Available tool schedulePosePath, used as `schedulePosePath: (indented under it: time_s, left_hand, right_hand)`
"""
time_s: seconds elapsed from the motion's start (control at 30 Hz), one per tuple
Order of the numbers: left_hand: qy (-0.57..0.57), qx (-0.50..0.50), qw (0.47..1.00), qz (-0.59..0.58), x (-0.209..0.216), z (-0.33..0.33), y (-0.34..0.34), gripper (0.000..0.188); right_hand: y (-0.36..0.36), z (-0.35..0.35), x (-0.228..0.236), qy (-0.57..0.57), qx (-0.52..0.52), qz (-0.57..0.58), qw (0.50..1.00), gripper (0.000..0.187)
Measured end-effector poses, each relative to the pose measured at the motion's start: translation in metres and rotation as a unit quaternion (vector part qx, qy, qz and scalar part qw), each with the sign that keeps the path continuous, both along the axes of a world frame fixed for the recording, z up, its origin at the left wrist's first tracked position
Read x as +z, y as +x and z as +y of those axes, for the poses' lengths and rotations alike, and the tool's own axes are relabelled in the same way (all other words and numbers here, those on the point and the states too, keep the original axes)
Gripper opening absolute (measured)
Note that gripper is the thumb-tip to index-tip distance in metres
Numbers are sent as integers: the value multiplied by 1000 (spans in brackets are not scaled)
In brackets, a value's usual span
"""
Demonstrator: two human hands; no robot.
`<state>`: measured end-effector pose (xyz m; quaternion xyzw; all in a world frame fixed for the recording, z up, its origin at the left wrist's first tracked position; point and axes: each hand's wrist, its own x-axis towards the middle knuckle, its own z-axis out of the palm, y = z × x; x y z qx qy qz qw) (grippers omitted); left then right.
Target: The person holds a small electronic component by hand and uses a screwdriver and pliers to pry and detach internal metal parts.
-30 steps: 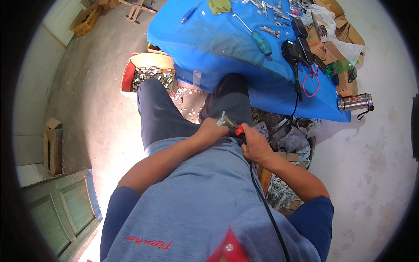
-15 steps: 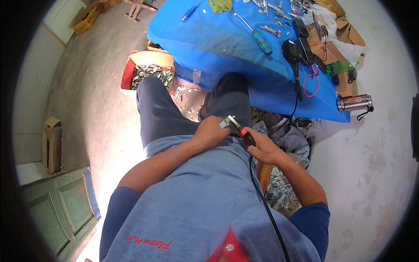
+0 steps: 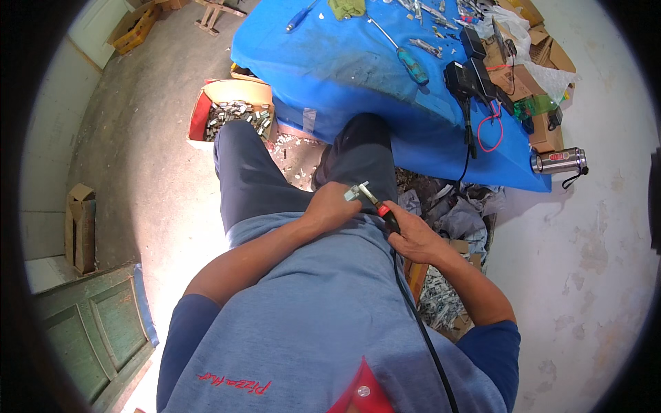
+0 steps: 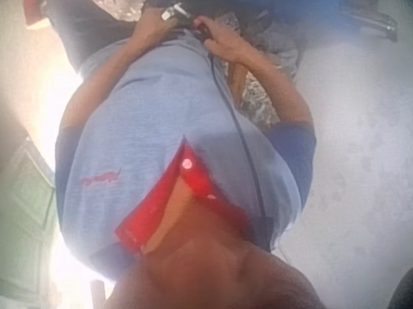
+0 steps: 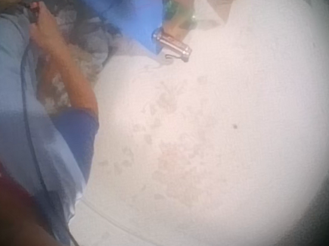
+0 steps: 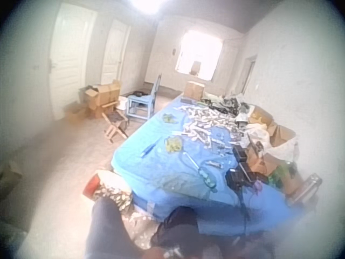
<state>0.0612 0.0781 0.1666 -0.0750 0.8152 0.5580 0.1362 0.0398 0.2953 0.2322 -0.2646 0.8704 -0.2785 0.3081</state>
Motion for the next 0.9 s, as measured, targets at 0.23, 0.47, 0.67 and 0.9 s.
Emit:
schedulePosePath:
  time_s: [0.23, 0.47, 0.67, 0.9]
  left_hand:
    - [2, -1, 1000, -12, -2, -2, 0, 31]
    - [-5, -14, 1000, -15, 2, -2, 0, 32]
    - [-17, -18, 999, -33, -4, 0, 2, 33]
    - [-45, 23, 998, -37, -19, 1, -3, 40]
  right_hand:
    - [-4, -6, 1, -8, -31, -64, 997, 48]
    - [-10, 2, -14, -1, -47, -117, 992, 40]
    - [8, -6, -27, 122, 59, 302, 944, 65]
    - [-12, -7, -46, 141, 116, 409, 894, 60]
